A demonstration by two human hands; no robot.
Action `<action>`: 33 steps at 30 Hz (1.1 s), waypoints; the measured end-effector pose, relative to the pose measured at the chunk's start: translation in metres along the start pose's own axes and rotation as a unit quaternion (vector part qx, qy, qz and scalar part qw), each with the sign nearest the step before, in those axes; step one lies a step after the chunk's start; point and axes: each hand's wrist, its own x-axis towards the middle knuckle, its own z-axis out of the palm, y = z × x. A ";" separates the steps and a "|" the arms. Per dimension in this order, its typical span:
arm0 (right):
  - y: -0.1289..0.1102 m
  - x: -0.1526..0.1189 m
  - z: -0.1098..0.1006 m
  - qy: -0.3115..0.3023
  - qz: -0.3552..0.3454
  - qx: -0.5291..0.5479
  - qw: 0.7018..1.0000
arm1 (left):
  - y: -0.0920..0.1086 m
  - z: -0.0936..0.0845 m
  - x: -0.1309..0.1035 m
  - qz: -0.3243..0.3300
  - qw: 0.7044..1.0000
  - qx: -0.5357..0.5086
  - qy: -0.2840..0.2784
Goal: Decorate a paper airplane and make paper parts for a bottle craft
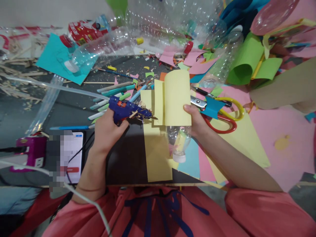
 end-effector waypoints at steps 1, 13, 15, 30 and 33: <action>-0.001 -0.001 0.001 0.008 -0.001 0.009 1.000 | -0.001 0.000 0.000 0.003 1.000 -0.002 0.005; 0.002 0.001 -0.003 -0.025 -0.009 -0.019 0.999 | -0.003 0.001 0.001 -0.001 0.999 -0.033 0.014; 0.003 0.002 -0.006 -0.039 -0.009 -0.040 0.998 | -0.002 0.001 0.002 -0.004 0.999 -0.039 0.014; 0.000 -0.001 -0.006 -0.073 0.002 -0.073 0.995 | -0.002 0.000 0.004 -0.029 0.995 -0.061 0.069; 0.000 -0.002 -0.006 -0.073 0.003 -0.069 0.995 | -0.002 0.001 0.005 -0.042 0.995 -0.058 0.064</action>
